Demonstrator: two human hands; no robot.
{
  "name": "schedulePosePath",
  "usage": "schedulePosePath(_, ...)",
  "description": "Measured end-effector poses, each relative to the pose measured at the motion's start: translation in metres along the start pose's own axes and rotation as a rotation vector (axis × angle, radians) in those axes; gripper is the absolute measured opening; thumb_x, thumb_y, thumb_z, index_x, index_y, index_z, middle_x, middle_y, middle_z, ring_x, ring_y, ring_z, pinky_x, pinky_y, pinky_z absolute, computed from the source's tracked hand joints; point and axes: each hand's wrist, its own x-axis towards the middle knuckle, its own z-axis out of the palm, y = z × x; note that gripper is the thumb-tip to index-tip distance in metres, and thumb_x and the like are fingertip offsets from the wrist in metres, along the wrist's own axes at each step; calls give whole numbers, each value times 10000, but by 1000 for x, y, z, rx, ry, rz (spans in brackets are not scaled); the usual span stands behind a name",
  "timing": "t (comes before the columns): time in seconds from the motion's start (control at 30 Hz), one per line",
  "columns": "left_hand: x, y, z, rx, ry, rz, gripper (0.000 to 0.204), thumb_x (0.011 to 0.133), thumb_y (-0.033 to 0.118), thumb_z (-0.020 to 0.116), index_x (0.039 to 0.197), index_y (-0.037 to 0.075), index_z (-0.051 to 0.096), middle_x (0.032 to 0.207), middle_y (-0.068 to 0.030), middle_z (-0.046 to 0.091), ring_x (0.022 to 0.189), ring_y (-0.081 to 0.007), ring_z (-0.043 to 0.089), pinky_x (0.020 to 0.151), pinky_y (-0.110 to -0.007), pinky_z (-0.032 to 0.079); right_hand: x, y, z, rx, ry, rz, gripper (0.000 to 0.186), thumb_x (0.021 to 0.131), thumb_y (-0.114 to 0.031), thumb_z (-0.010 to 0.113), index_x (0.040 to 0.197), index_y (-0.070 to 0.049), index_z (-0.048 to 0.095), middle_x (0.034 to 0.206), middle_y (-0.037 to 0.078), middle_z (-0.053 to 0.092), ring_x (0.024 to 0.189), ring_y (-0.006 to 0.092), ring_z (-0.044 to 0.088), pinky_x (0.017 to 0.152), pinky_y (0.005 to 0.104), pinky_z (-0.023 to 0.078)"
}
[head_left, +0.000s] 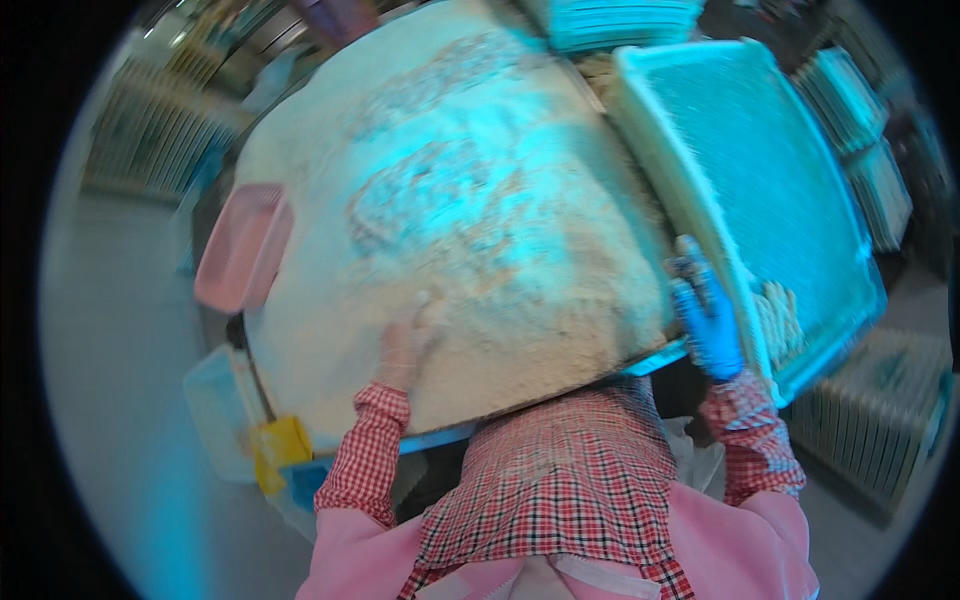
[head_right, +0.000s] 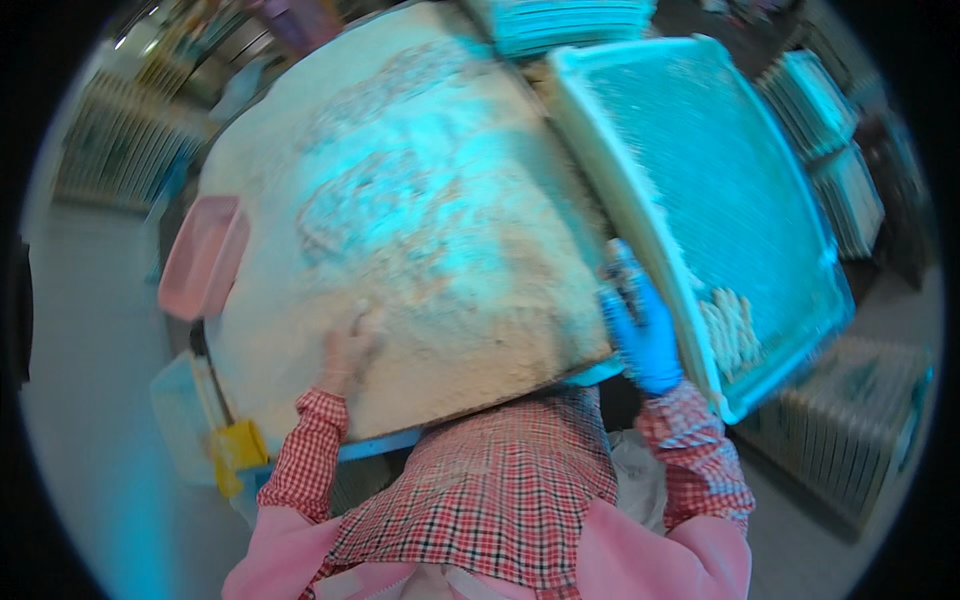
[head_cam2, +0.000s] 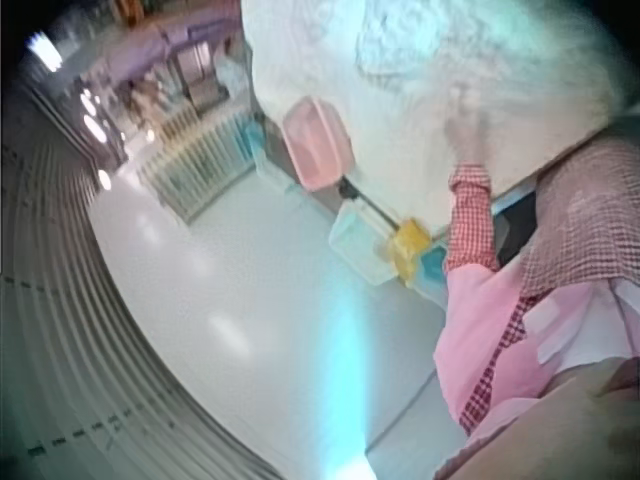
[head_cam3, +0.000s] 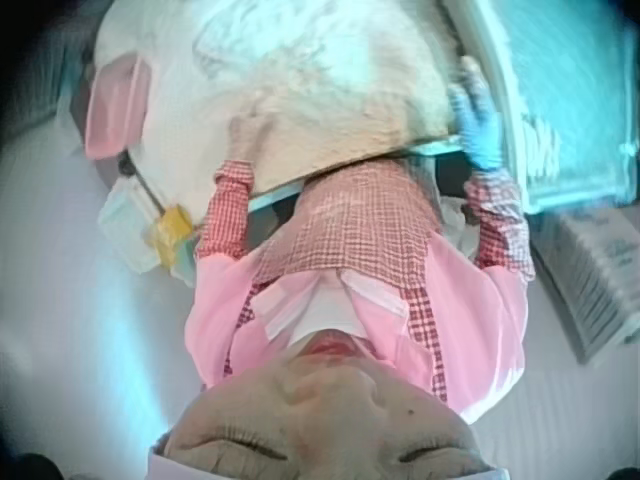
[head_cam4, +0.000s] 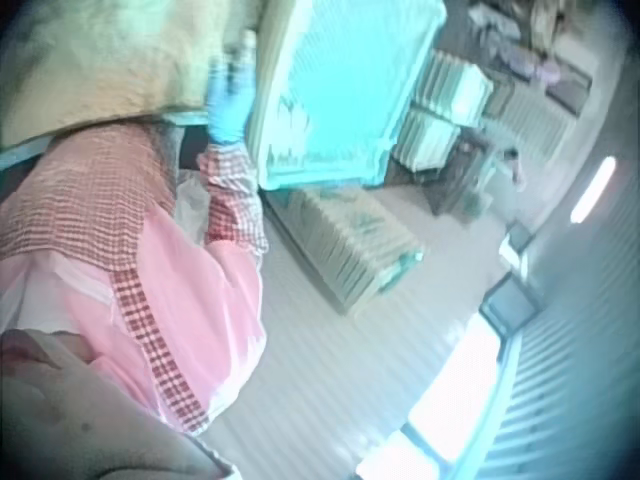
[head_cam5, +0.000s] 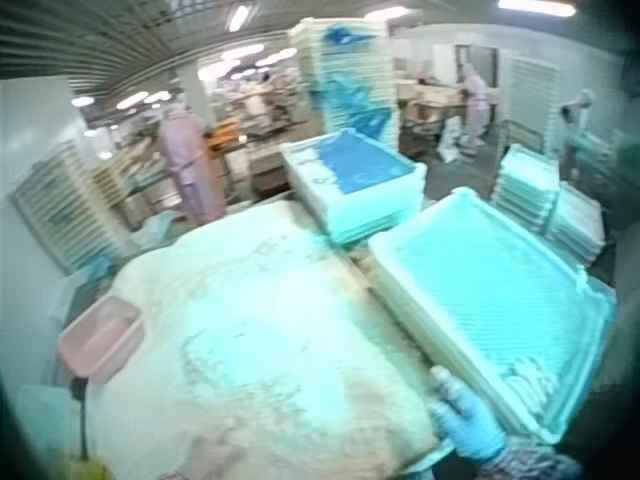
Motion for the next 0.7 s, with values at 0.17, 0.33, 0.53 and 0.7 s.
schedulePosePath(0.17,-26,1,-5,-256,-26,-174,337,810,215,657,1103,51,625,906,-109,644,765,-216,605,712,-334,494,11,36,165,-477,-139,-338,702,808,-207,722,1428,-169,395,1343,211,469,1086,354,535,903,433,461)
schedulePosePath(0.33,-49,46,26,-327,168,-94,310,798,144,643,1087,35,632,858,-94,652,734,-169,604,686,-316,490,19,28,227,-380,-414,-410,574,766,-76,712,1301,-171,526,1237,159,532,1085,352,529,890,423,471)
schedulePosePath(0.53,-38,23,-9,-506,184,-292,303,787,140,656,1076,49,653,821,-116,672,685,-182,611,662,-324,490,34,38,165,-330,-296,-209,480,784,-50,663,1240,-174,581,1093,146,603,952,335,579,736,398,508)
schedulePosePath(0.7,-35,24,8,-273,123,-154,299,774,163,676,1050,51,656,795,-106,662,672,-176,593,650,-318,481,51,25,138,-616,-180,-394,585,791,-130,677,1344,-193,497,1092,141,595,914,321,580,725,408,504)
